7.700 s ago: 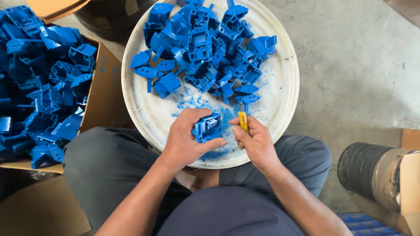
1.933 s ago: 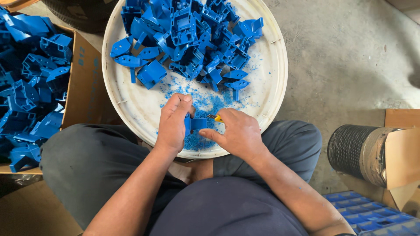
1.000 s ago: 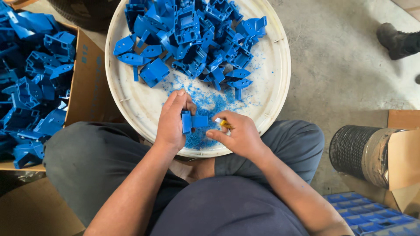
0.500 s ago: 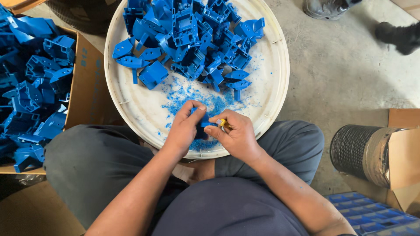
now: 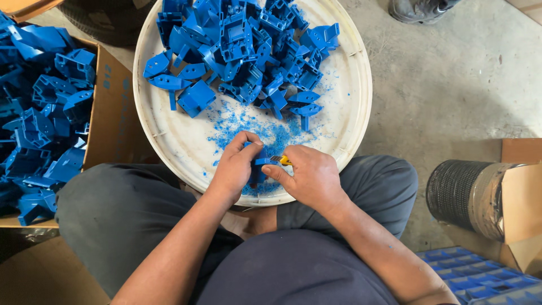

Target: The person uses a small tool to scrape the edges and inner surfaces of blue plastic components one by one, removing excess material.

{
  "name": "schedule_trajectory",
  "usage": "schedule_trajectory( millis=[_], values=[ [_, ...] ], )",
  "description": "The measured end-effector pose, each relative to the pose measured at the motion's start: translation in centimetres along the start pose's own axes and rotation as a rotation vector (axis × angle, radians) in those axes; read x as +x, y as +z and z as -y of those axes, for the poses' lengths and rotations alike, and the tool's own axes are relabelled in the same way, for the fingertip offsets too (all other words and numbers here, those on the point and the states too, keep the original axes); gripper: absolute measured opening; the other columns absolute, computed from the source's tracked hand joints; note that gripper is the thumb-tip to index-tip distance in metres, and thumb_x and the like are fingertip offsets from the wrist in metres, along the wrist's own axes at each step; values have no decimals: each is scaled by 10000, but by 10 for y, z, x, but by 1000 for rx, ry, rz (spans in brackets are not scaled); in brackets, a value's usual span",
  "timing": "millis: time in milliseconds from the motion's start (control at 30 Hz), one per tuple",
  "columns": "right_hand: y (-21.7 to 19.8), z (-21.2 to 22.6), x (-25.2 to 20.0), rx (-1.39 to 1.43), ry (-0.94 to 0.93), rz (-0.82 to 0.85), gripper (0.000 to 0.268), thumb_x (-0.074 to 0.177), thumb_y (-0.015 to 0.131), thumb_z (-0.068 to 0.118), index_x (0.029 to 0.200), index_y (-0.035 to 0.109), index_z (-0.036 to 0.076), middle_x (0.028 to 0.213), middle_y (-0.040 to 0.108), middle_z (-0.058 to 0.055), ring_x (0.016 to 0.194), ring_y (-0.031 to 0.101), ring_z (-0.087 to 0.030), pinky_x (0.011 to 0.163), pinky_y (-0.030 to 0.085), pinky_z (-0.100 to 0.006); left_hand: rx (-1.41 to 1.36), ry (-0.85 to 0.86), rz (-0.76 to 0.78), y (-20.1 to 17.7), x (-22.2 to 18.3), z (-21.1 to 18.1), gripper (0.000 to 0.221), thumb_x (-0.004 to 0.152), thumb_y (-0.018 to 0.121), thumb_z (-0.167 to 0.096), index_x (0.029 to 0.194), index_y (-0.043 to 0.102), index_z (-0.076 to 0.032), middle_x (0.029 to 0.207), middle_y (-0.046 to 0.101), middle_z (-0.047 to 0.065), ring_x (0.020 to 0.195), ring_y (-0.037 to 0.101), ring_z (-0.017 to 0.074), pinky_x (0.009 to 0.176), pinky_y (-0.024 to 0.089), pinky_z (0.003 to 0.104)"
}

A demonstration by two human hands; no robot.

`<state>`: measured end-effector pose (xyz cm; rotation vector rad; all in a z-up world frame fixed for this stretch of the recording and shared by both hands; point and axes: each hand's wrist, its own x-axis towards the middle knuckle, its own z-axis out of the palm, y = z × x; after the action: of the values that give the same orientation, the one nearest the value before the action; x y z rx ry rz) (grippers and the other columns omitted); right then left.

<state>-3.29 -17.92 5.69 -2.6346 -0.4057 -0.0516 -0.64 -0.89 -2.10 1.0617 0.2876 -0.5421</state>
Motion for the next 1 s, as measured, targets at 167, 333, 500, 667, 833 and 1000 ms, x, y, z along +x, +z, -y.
schedule_trajectory(
  millis=[167, 333, 500, 667, 833, 1000],
  values=[
    [2, 0, -1, -36, 16, 13, 545, 886, 697, 582, 739, 598, 66, 662, 598, -111, 609, 608, -337, 524, 454, -441, 75, 4, -35, -5, 5, 10, 73, 952, 607, -164, 933, 613, -94, 794, 582, 16, 705, 531, 100, 578, 440, 259],
    [6, 0, -2, -30, 5, 8, 517, 894, 694, 568, 757, 637, 72, 665, 618, -99, 609, 619, -328, 522, 461, -433, 140, 31, -47, -4, 3, 9, 92, 951, 606, -168, 911, 618, -87, 791, 574, 14, 711, 506, 102, 605, 414, 259],
    [8, -3, -2, 2, 28, 73, 502, 909, 681, 553, 754, 648, 76, 669, 637, -85, 629, 637, -320, 536, 474, -433, 159, -108, -88, -3, 0, 3, 92, 923, 575, -193, 889, 607, -114, 744, 553, 2, 631, 478, 115, 483, 368, 300],
    [10, -3, -3, 13, 61, 105, 484, 917, 670, 545, 754, 672, 90, 659, 643, -89, 640, 645, -329, 539, 478, -444, 164, -22, -50, -4, 1, 4, 106, 949, 591, -190, 904, 615, -98, 763, 568, 10, 650, 502, 107, 506, 399, 275],
    [11, -3, -3, 22, 19, 79, 489, 930, 656, 539, 733, 658, 92, 658, 639, -85, 642, 640, -337, 535, 466, -452, 105, -76, -61, -2, 1, 4, 110, 935, 593, -190, 885, 606, -93, 744, 547, 14, 655, 520, 112, 545, 454, 290],
    [13, -6, -5, 101, 106, 131, 530, 919, 678, 545, 668, 628, 81, 608, 605, -103, 587, 609, -337, 519, 440, -445, 147, -4, -40, -3, 5, 8, 111, 949, 595, -182, 910, 630, -84, 786, 579, 3, 710, 528, 89, 613, 442, 252]
  ],
)
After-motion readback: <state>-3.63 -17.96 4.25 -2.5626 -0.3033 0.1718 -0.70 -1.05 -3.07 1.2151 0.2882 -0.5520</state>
